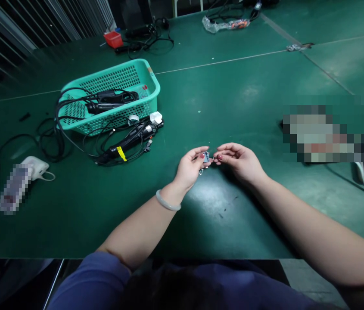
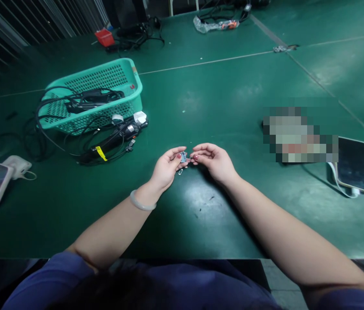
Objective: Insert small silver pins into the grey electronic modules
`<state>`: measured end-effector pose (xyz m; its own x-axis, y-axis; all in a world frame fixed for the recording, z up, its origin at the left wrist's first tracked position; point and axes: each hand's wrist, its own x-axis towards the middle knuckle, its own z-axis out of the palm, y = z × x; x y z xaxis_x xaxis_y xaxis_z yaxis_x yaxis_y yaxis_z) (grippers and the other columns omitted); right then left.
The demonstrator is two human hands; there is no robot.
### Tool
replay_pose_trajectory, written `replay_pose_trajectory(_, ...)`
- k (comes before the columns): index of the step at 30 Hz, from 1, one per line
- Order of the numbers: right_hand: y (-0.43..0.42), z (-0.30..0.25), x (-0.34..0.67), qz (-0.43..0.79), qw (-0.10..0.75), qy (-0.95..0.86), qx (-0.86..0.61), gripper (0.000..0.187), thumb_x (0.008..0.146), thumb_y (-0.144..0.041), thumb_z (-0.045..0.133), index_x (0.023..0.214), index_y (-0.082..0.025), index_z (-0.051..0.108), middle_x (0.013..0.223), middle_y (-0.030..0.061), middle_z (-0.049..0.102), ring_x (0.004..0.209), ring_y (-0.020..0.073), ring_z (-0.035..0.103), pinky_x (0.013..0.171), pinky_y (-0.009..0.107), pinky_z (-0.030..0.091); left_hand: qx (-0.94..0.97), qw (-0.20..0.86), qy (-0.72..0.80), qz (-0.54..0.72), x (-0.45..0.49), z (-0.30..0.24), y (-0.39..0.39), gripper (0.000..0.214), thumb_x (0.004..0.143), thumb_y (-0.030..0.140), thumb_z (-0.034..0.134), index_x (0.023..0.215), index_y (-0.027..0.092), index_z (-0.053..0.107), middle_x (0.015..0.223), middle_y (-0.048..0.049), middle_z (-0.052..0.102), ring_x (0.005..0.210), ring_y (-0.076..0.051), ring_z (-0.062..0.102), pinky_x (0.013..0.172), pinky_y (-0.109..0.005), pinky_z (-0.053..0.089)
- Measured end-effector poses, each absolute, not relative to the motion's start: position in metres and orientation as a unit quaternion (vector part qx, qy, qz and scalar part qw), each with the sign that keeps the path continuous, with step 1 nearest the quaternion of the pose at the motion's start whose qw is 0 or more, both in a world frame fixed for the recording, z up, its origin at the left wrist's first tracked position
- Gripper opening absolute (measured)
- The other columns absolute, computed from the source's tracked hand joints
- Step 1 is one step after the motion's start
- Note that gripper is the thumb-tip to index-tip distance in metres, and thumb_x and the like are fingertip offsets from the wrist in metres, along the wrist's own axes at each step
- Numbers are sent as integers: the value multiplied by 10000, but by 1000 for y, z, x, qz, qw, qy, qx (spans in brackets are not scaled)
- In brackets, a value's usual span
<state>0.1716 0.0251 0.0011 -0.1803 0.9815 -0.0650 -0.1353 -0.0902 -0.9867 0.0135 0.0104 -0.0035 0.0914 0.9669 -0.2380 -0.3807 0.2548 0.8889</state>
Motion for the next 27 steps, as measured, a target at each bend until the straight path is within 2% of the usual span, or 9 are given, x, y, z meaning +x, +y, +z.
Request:
replay_pose_trajectory(5, 21, 1, 168, 592, 475, -488, -431, 382, 619, -382, 799, 905, -211, 614, 799, 10, 729, 774, 153, 681, 847, 359, 538, 345, 659, 428, 512, 14, -5, 9, 143, 801, 128, 592, 932, 166, 637, 933, -45, 638, 848, -129, 634, 888, -365, 488)
replay_pose_trajectory(10, 19, 3, 167, 571, 464, -493, -464, 453, 628, -427, 789, 985, -211, 612, 860, 34, 747, 837, 190, 697, 888, 402, 528, 352, 658, 428, 509, 13, -5, 9, 295, 716, 91, 669, 995, 186, 653, 939, -36, 659, 872, -138, 631, 905, -364, 474)
replay_pose_trajectory(14, 19, 4, 166, 551, 468, -490, -488, 496, 620, -425, 795, 1028, -197, 628, 863, 45, 754, 867, 204, 702, 920, 411, 519, 362, 656, 426, 506, 14, -4, 9, 329, 713, 69, 655, 1019, 188, 673, 950, -47, 689, 886, -149, 640, 899, -364, 473)
replay_pose_trajectory(23, 18, 5, 166, 526, 473, -498, -501, 495, 660, -368, 773, 1101, -197, 627, 863, 44, 755, 880, 214, 705, 930, 422, 520, 371, 669, 410, 496, 13, -8, 9, 361, 717, 102, 681, 1063, 205, 690, 969, -56, 738, 954, -184, 666, 981, -414, 440)
replay_pose_trajectory(27, 21, 1, 168, 542, 476, -485, -494, 557, 647, -351, 776, 1155, -202, 601, 813, 26, 754, 851, 205, 706, 924, 423, 523, 375, 663, 412, 500, 14, -8, 9, 361, 709, 113, 693, 1059, 199, 695, 969, -57, 740, 968, -189, 667, 1000, -422, 442)
